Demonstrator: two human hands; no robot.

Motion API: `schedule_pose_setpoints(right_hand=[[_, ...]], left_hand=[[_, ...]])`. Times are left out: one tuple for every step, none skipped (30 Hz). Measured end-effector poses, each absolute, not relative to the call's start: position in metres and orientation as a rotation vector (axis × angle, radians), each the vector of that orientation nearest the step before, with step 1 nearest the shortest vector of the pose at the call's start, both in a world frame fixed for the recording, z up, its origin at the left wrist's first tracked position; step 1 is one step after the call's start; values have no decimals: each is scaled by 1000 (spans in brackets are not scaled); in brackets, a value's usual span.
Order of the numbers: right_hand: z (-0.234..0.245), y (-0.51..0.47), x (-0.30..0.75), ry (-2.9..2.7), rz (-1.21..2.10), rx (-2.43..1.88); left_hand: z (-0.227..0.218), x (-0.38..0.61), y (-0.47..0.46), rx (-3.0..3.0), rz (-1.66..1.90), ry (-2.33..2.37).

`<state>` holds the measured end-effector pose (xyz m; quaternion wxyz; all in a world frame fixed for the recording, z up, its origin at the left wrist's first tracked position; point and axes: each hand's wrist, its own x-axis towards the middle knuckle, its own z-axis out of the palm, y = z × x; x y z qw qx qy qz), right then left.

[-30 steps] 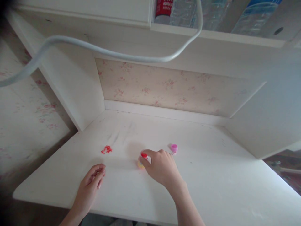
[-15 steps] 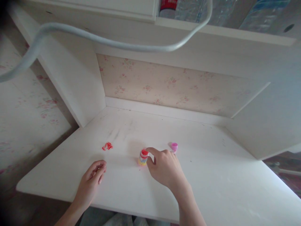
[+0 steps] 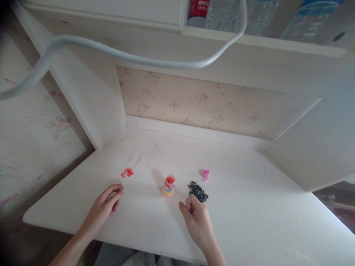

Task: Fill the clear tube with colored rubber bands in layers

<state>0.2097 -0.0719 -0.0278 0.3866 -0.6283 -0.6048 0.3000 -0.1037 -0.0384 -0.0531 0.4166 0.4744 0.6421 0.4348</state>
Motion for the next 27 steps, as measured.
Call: schedule_pose_setpoints(right_hand=[[-39,-77,208,-1516,806,-1591],[-48,-81,206,-1485,824,-1597],[-55,-85,203,-1471,813,-1615],[-60,-89,200,-1472,802,-1632],[-62,-91,198,-1483,779,-1652],[-63,-92,195,-1501,753,-1671],[-62,-92,194,-1518,732,-1686],[-61,-92,192,-1530,712,-1696],[-60,-91,192,-1537,694,-1701],[-59,-91,192,-1543,681,-1703],[-58,-91,192,-1550,671,-1702],[-59,-90,192,-1560,668,-1698],[-59,-91,193,-1568,666,-1695],[-60,-91,194,-1572,666,-1695],[-62,-92,194,-1572,671,-1700],[-63,-92,194,-1568,678,-1708],[-65,-93,195,-1564,686,-1713],[-66,-93,195,-1562,694,-1716],[-67,-93,195,-1561,700,-1716],[-68,-93,195,-1563,701,-1713],[-69,-92,195,-1567,696,-1709],[-70,-92,194,-1572,686,-1708],[-70,-91,194,-1576,674,-1711],[-70,-91,194,-1581,659,-1716],[-70,-90,194,-1586,647,-1720],[-69,-90,194,-1591,640,-1722],[-69,-91,194,-1595,637,-1724]], left_hand=[[-53,-111,-32,1291,1052,1682],[-53,-118,-26,1420,1045,1748],[-52,-125,-19,1566,1037,1822],[-52,-130,-12,1690,989,1907],[-51,-134,-6,1791,922,1980],[-50,-136,-1,1873,847,2036],[-49,-137,3,1932,762,2081],[-48,-137,7,1974,682,2107],[-47,-136,9,2002,613,2120],[-46,-134,11,2020,554,2126],[-45,-133,12,2030,507,2130],[-44,-131,13,2037,470,2131],[-44,-129,14,2040,444,2136],[-43,-128,14,2043,426,2143],[-43,-127,15,2044,415,2148],[-43,-127,16,2049,409,2148],[-43,-126,16,2055,411,2147],[-43,-126,17,2057,416,2146],[-43,-126,17,2054,420,2146],[-42,-126,18,2046,421,2147],[-42,-126,18,2034,420,2150],[-42,-126,19,2024,416,2148],[-42,-126,19,2019,411,2141],[-42,-125,20,2022,406,2129],[-42,-125,21,2029,401,2119],[-42,-125,21,2036,399,2113],[-42,-125,22,2041,403,2110]])
